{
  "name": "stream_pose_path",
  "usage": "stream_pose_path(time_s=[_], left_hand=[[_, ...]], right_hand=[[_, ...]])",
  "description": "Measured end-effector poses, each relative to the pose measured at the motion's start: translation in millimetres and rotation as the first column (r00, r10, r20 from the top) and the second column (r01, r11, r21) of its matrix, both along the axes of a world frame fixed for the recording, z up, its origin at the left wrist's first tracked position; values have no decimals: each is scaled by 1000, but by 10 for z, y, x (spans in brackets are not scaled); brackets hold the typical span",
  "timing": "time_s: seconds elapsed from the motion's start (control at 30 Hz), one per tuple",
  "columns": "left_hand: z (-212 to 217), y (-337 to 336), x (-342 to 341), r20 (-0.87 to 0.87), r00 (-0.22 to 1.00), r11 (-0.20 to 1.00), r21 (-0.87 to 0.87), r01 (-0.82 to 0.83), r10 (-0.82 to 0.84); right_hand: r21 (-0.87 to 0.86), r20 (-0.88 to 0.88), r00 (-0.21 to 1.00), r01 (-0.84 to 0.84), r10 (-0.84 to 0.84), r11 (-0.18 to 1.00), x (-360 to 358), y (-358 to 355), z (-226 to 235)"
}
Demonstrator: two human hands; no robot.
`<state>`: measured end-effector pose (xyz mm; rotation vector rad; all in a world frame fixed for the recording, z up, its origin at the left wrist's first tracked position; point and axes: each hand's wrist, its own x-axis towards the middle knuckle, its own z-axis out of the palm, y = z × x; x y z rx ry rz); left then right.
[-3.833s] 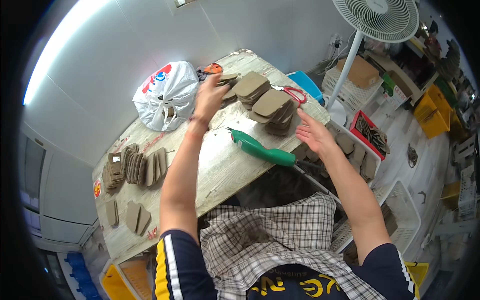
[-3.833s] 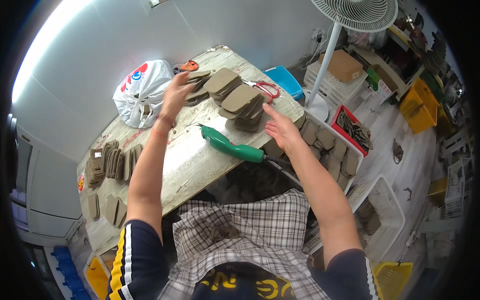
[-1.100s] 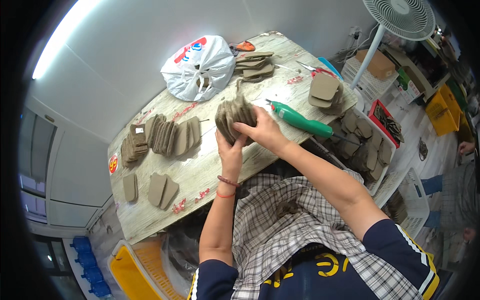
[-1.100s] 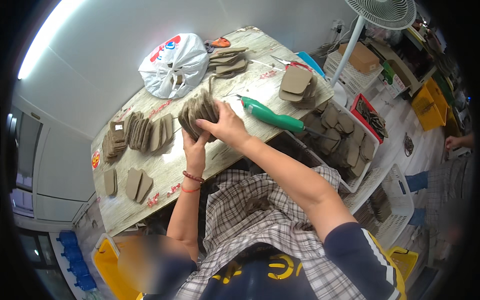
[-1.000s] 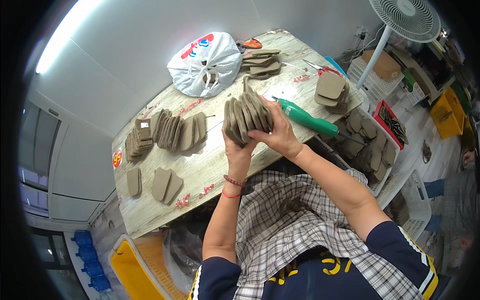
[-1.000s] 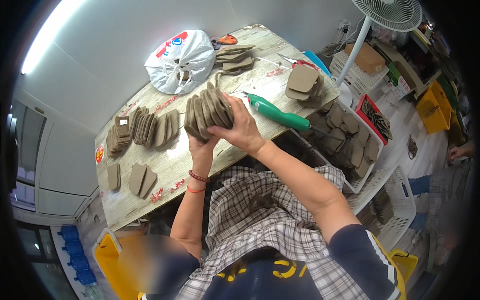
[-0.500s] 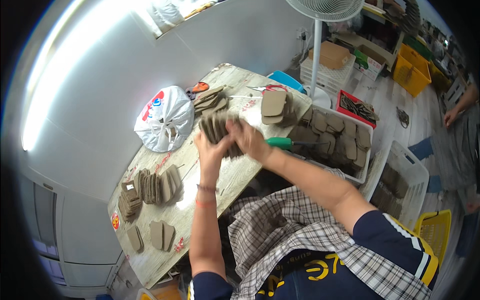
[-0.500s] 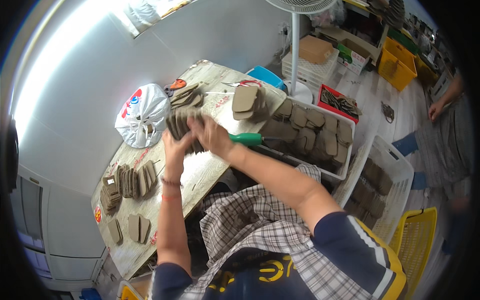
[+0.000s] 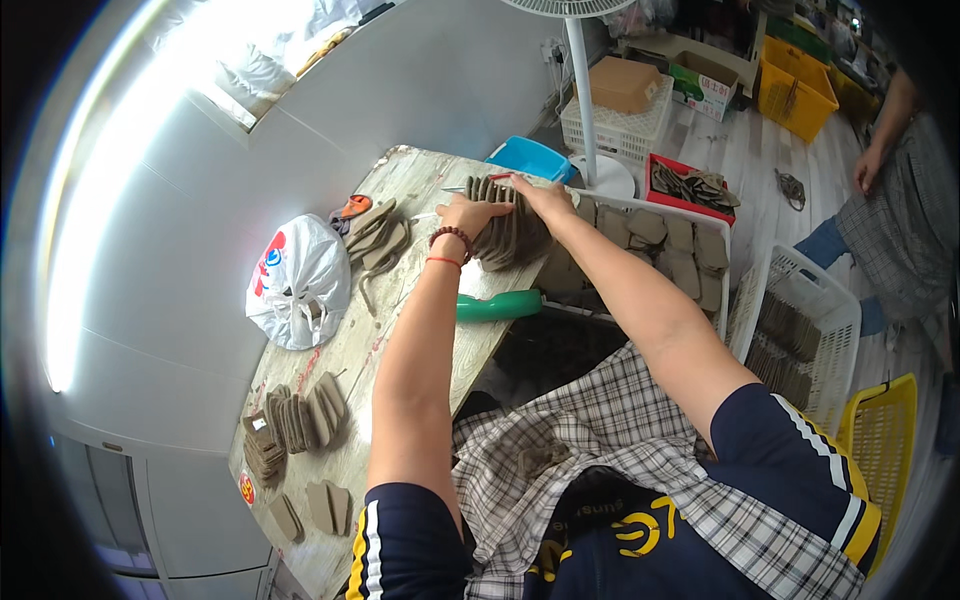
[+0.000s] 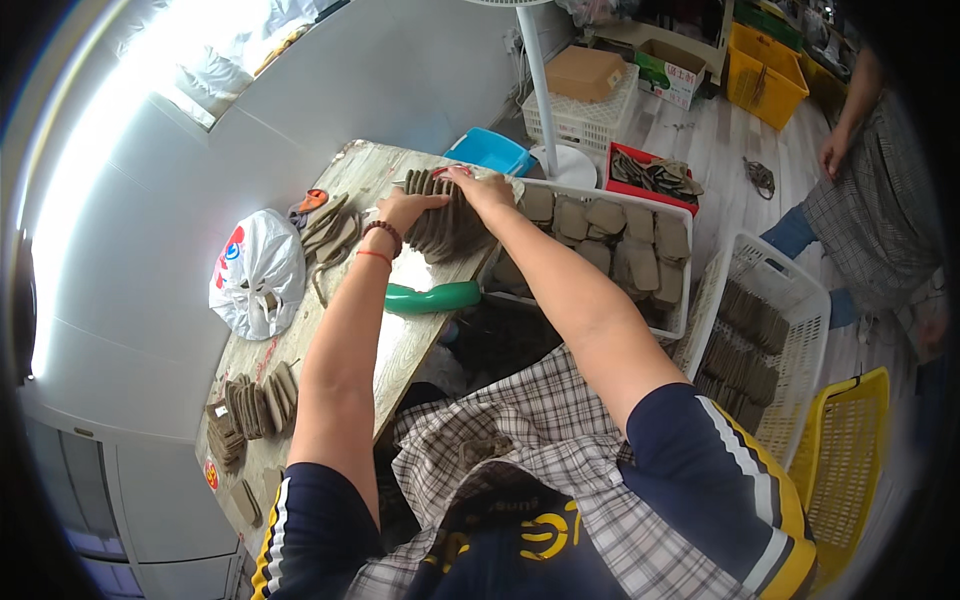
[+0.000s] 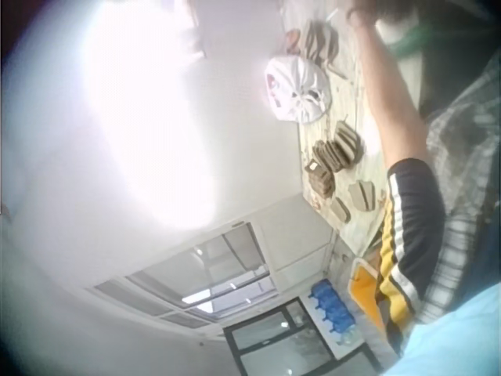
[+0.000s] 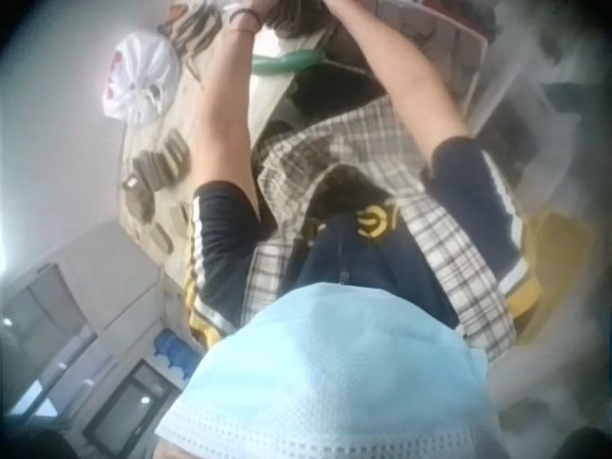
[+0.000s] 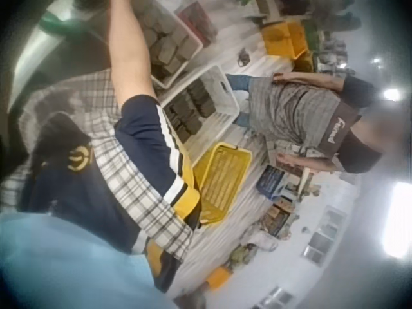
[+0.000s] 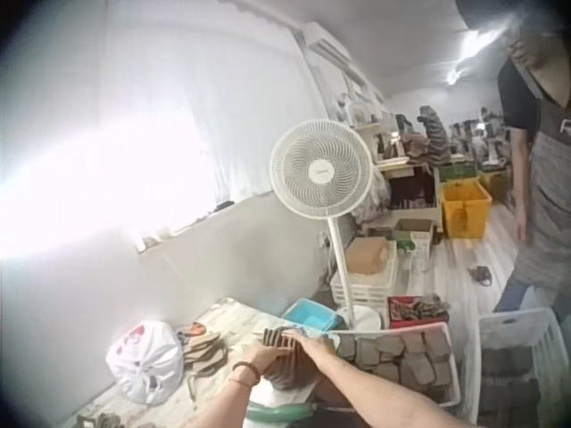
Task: The person stacks and organizes flat cardboard pieces on a table, then uses a green rotary cutter to trim the edges of individual pieces one at a time. Trimmed pieces are placed into a red tray while the person continues handling and cutting additional pieces.
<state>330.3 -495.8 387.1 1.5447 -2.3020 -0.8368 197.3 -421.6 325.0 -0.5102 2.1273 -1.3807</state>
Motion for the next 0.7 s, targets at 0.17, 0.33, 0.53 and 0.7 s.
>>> stream_pose_path(time_s=[0.17,0.33,0.53,0.7], left_hand=[[-209,-307,363,-442,896,928,349,132,39],[-366,-38,795,-784,617,915,297,273,70],[-185,58,868,-771,587,870,443,217,246],[-487,-310,662,-535,801,850,523,65,268]], right_hand=[[-119,416,900,-88,130,989,234,-166,-87],[-392,117,948,-228,294,891,387,61,6],[257,-386,849,-276,360,926,400,-41,536],[275,-106,840,-489,532,828,62,-245,155]])
